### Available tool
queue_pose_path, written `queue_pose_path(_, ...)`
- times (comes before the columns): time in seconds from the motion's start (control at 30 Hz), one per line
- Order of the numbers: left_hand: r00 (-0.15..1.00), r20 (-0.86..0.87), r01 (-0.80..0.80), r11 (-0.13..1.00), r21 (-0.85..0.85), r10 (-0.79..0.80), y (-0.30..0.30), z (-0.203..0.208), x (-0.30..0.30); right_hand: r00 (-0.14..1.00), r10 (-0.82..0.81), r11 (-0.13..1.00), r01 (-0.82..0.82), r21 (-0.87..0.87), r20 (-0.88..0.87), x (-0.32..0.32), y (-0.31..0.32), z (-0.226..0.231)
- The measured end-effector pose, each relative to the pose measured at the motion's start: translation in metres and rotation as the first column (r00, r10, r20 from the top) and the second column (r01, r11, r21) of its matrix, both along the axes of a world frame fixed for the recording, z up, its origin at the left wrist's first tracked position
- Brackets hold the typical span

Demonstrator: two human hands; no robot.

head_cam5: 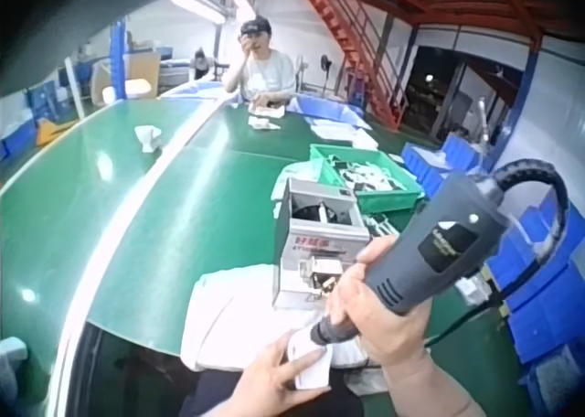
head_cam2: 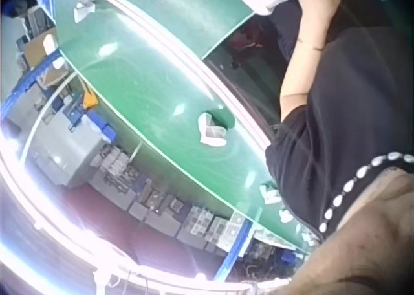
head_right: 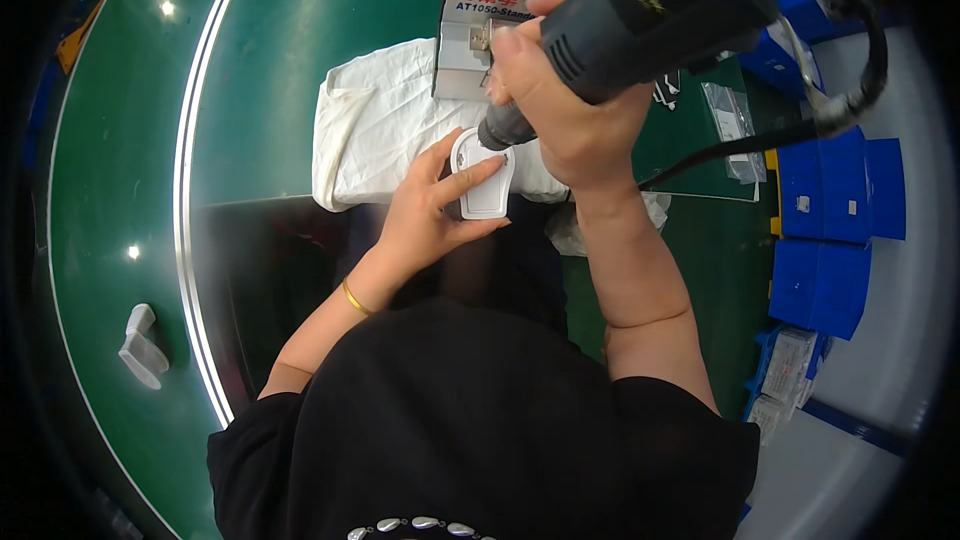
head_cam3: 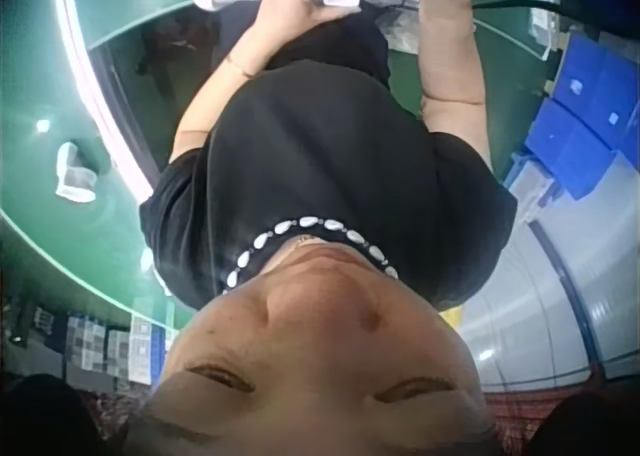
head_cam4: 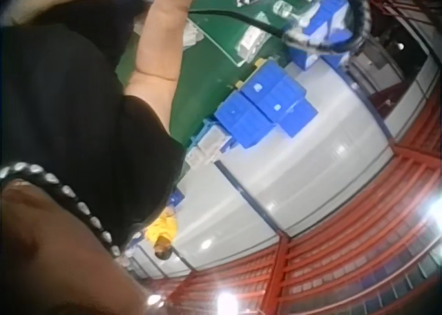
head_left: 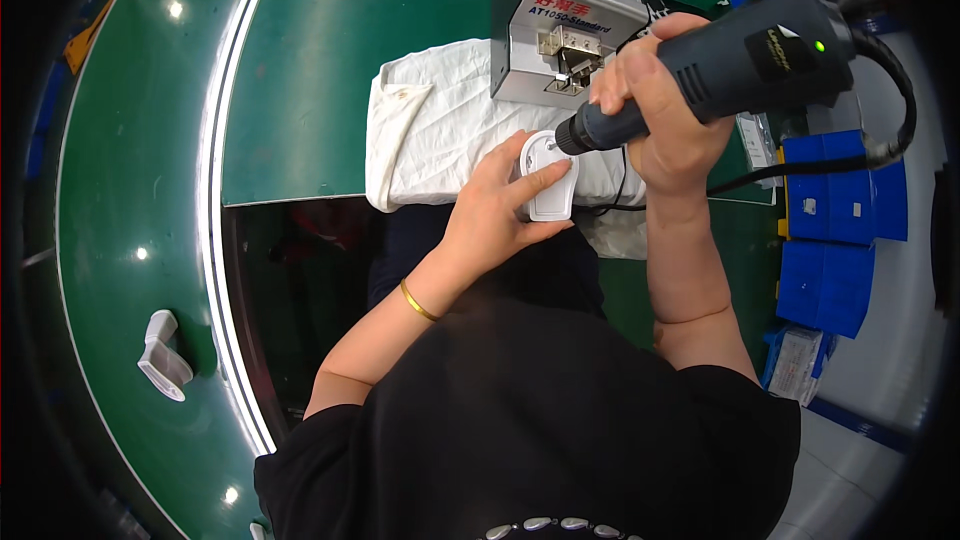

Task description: Assembling plastic device components by placing panels and securing them with an electric screwdriver.

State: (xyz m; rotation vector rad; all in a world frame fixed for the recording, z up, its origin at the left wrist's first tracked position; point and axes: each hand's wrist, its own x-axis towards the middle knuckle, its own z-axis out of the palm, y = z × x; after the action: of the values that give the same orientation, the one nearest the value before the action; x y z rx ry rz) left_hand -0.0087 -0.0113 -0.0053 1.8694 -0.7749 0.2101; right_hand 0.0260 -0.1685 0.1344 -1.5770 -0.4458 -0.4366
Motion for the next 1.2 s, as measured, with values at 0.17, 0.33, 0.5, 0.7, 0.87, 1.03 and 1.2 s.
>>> queue_pose_path(0.17,1.000,0.012,-0.003,1.000,-0.002,0.003,-0.001,0.000,0.002,0.999,-0.031,0.994,0.032,0.100,-0.012,0.002,0.000,-0.001)
queue_pose_path(0.33,1.000,0.014,0.003,1.000,0.008,-0.003,-0.001,-0.003,0.002,0.999,-0.036,0.993,0.037,0.108,-0.010,0.001,0.002,-0.002)
queue_pose_path(0.5,1.000,0.000,0.011,1.000,0.026,-0.011,0.000,-0.003,0.000,0.999,-0.037,0.997,0.038,0.064,-0.022,0.002,0.002,0.000)
queue_pose_path(0.7,0.999,-0.006,0.051,0.998,0.040,-0.051,0.002,-0.002,0.004,1.000,0.031,0.947,-0.028,0.319,-0.006,0.002,-0.043,0.006)
queue_pose_path(0.87,0.998,0.003,0.055,0.998,0.011,-0.055,0.004,0.007,0.005,0.982,-0.074,0.849,0.152,0.506,-0.171,-0.006,-0.093,0.011)
queue_pose_path(1.03,0.986,-0.142,-0.080,0.996,0.040,0.085,0.060,0.085,0.017,0.938,-0.169,0.806,0.309,0.505,-0.303,-0.023,-0.135,-0.009)
queue_pose_path(1.2,0.883,0.372,-0.420,0.835,0.354,0.286,0.063,0.107,0.130,0.894,-0.285,0.774,0.427,0.468,-0.345,-0.026,-0.148,-0.013)
